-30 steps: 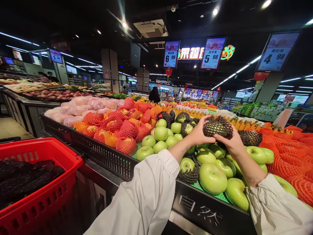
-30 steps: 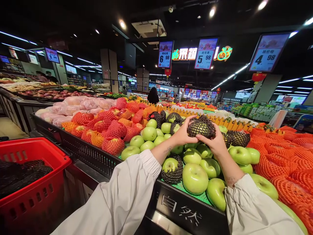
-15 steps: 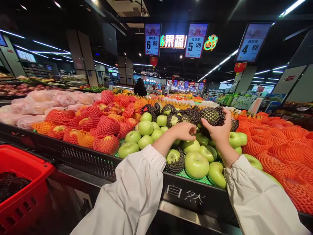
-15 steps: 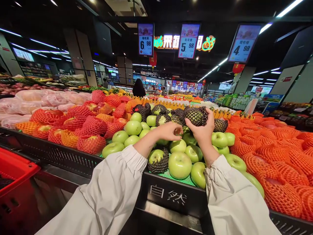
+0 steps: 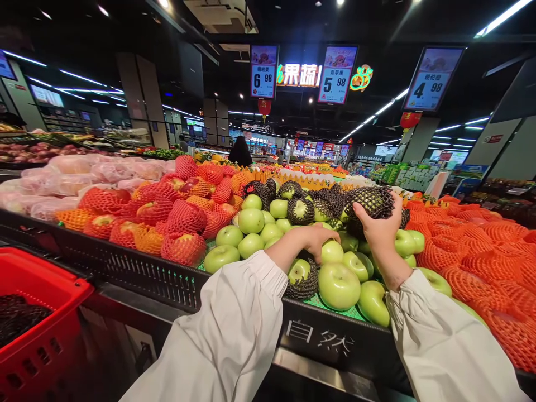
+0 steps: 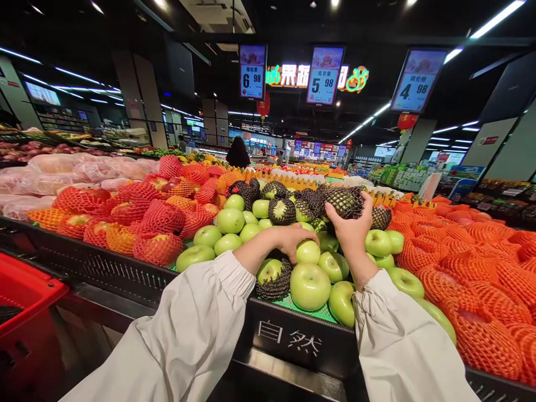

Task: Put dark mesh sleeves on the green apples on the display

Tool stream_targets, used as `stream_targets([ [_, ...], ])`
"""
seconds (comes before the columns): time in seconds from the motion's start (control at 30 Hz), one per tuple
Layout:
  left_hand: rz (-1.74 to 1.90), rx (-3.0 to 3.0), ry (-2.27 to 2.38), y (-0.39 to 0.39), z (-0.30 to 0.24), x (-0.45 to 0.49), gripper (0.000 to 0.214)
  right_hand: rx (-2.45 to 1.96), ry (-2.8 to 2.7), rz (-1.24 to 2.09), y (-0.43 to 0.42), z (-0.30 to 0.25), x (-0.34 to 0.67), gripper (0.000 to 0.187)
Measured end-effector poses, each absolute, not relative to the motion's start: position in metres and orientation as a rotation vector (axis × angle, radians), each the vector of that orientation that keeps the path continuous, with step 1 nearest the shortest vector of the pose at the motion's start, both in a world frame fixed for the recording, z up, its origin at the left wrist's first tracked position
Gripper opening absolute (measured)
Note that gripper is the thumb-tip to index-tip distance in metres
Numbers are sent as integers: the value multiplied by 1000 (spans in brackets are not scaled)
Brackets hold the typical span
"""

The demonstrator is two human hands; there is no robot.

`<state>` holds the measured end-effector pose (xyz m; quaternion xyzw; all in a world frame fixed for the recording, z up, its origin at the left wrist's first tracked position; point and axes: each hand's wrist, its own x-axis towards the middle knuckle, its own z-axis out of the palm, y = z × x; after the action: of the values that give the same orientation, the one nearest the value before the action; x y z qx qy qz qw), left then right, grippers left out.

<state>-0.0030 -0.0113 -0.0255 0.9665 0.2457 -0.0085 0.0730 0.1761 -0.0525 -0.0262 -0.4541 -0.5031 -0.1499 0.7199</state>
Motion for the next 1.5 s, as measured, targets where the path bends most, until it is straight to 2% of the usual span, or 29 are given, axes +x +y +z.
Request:
stream_targets([
  [0.23, 123, 2906, 620, -5, -23, -8, 87, -1011, -1058, -364, -52, -25, 178, 76],
  [0.37, 363, 2866, 555, 0, -12, -17, 82, -982, -1027, -346, -51, -25, 178, 76],
  [0.5, 931, 2746, 437, 7, -2, -29, 73, -957, -1004, -355, -49, -25, 180, 79],
  [0.67, 1903, 2303, 800, 9, 0, -31, 67, -913, -1256, -294, -48, -25, 184, 70],
  [0.8, 2237, 1959, 955, 9, -1, -30, 72, -939, -1790, -73, -54, -28, 177, 70],
  [0.97, 2301, 1900, 966, 5, 0, -28, 74, -1238, -2228, 190, -62, -33, 165, 65],
  [1.3, 2324, 1930, 1017, -1, -3, -21, 76, -1593, -2422, 44, -65, -42, 144, 73],
  [1.43, 2333, 1905, 1029, -1, -4, -21, 75, -1661, -2427, -9, -69, -42, 141, 54],
  [1.5, 2344, 1882, 1041, -2, -3, -21, 74, -1688, -2449, 24, -68, -41, 143, 53],
])
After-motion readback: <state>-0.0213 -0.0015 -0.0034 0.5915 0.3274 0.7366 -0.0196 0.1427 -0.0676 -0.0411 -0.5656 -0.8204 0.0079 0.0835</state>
